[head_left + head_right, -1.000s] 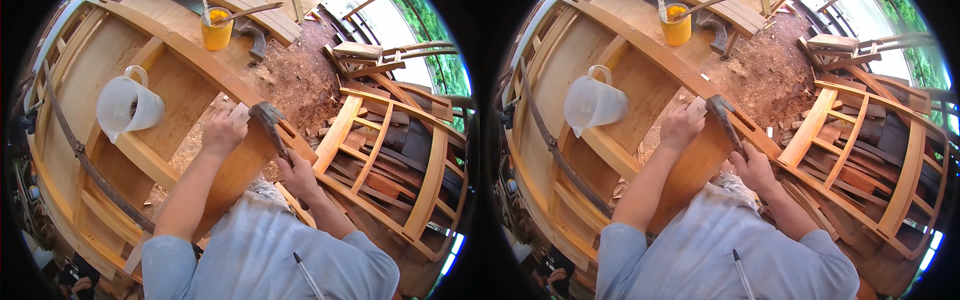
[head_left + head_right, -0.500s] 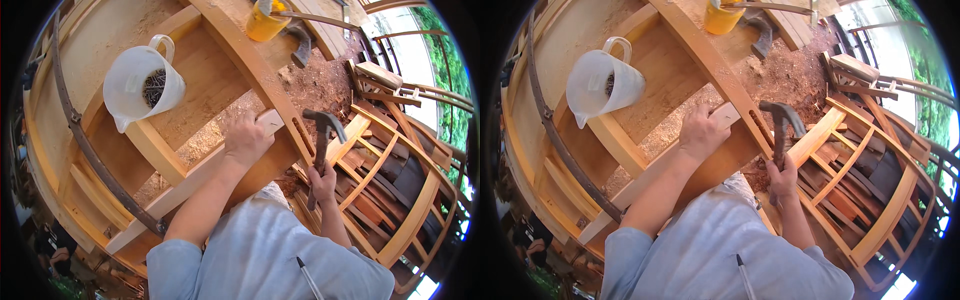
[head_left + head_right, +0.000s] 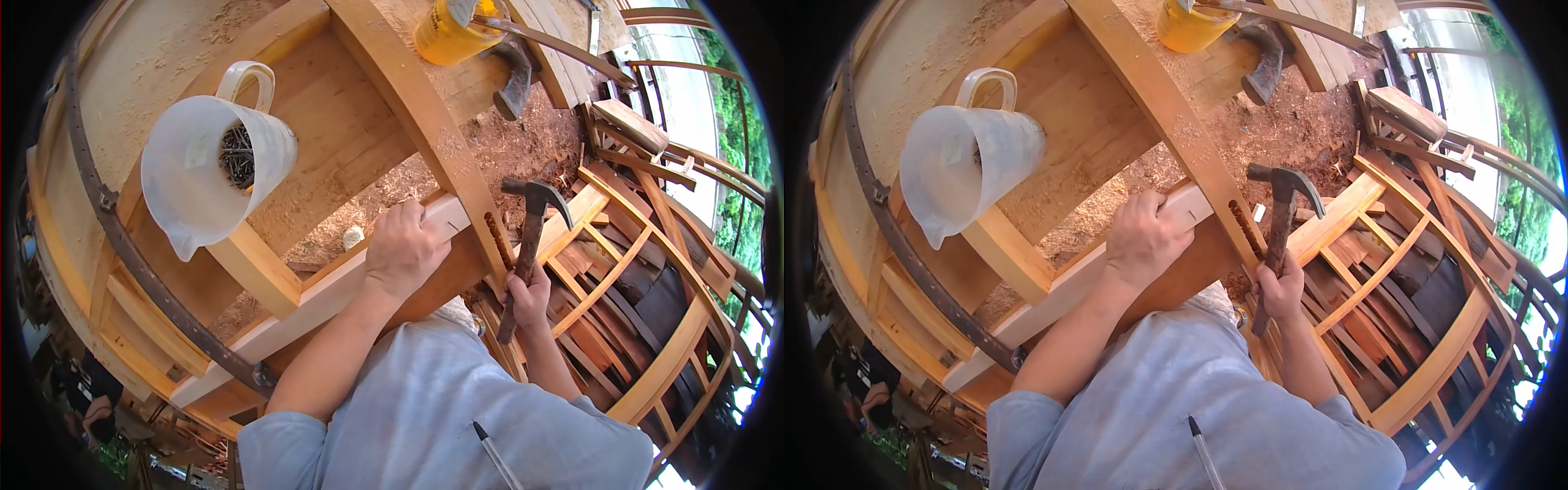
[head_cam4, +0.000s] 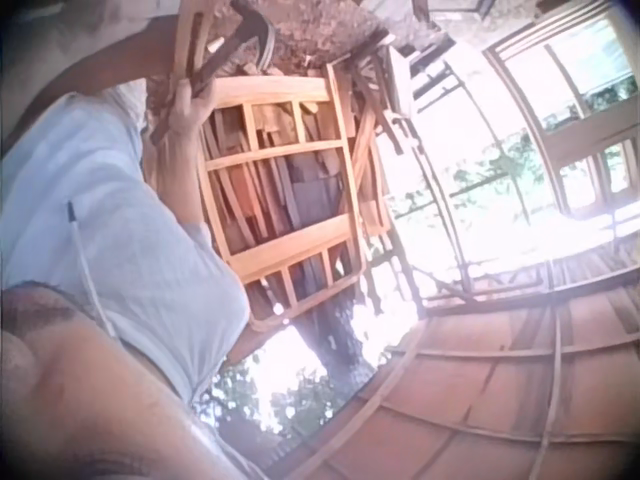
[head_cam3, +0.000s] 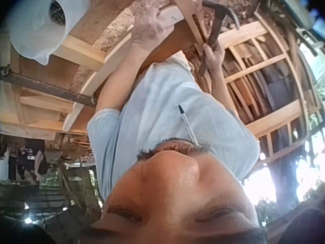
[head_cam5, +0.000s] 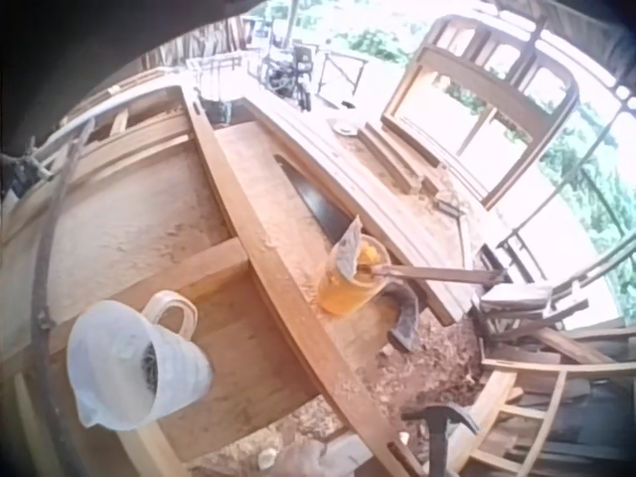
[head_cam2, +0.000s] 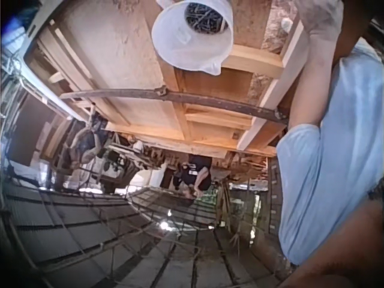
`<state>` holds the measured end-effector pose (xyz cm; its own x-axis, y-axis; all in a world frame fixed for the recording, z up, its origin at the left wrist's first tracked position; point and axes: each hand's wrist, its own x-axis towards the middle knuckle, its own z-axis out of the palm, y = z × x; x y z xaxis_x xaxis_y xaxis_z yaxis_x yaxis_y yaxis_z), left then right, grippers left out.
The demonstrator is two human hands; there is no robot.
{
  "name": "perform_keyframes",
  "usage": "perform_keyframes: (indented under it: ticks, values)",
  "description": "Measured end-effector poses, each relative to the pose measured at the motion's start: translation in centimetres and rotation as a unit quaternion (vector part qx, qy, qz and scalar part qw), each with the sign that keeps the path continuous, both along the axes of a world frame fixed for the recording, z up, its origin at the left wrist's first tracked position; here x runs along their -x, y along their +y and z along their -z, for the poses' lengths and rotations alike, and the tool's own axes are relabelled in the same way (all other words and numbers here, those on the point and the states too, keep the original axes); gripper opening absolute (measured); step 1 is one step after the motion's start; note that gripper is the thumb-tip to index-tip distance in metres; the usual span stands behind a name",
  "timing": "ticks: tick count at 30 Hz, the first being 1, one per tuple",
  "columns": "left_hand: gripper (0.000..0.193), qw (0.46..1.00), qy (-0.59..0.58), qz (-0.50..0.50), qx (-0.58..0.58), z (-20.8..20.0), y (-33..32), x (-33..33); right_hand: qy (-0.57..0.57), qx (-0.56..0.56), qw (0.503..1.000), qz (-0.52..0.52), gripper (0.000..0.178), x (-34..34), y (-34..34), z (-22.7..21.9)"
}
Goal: The person aligns a wooden component with a larger frame, secures it using a long bar clamp, and then hammers nails into the joints from a container.
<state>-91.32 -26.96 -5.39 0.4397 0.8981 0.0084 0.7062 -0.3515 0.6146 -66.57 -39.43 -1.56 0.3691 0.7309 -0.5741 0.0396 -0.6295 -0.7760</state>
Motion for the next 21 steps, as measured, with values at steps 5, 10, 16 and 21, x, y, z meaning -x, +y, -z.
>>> perform_keyframes:
  ticks: [5,10,16,21]
  values:
    - [0.034,0.998,-0.014,-0.029,-0.05,0.6,-0.1,-0.3,-0.035,-0.04,0.997,-0.049,0.026,1.2,0.4,-1.3]
    - [0.033,0.999,0.02,-0.004,-0.047,0.3,0.0,-0.2,-0.031,-0.131,0.99,-0.044,0.032,5.3,1.7,-8.8]
    - [0.032,0.996,0.01,-0.017,-0.086,1.3,0.0,-0.5,-0.079,-0.131,0.969,-0.195,0.02,5.3,-1.7,-10.1]
    - [0.033,0.994,0.039,-0.028,-0.098,0.8,-0.1,-0.7,-0.123,-0.012,0.973,-0.197,0.019,6.5,-1.3,-12.1]
